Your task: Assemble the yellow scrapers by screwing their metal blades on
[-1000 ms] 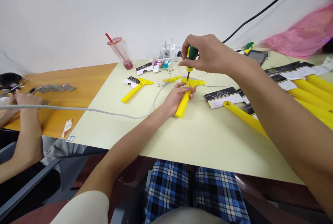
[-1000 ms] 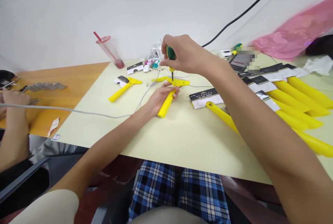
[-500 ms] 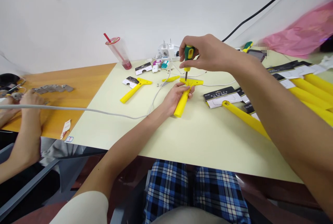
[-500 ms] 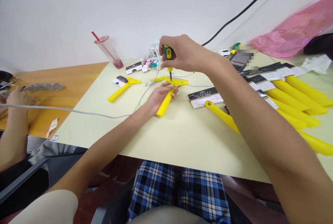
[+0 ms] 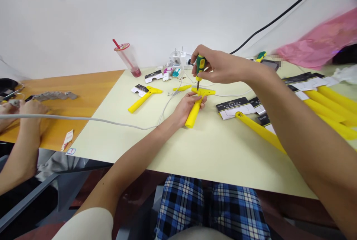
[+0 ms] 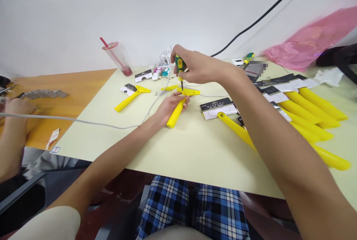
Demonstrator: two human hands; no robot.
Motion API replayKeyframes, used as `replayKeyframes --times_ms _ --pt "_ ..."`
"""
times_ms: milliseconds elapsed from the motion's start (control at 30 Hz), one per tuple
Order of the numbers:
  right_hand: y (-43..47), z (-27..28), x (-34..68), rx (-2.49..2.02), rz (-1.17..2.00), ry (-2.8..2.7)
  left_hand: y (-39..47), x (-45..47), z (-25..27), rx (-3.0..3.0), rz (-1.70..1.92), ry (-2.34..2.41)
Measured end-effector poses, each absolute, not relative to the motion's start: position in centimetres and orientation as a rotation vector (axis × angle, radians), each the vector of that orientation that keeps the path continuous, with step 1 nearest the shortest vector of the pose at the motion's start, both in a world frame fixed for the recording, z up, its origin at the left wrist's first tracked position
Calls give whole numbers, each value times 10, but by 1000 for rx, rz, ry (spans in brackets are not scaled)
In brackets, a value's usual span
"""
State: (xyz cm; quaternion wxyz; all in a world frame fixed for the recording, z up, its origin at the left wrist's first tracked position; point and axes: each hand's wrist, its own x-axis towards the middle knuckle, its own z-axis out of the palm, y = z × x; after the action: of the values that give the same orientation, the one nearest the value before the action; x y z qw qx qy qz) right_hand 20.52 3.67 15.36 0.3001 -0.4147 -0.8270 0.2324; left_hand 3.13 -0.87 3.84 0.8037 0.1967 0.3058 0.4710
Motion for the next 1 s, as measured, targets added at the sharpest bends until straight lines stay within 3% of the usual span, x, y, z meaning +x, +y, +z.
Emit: replayKeyframes --times_ms 1000 --pt "47 154 209 -1080 148 -2307 -14 29 37 581 1002 638"
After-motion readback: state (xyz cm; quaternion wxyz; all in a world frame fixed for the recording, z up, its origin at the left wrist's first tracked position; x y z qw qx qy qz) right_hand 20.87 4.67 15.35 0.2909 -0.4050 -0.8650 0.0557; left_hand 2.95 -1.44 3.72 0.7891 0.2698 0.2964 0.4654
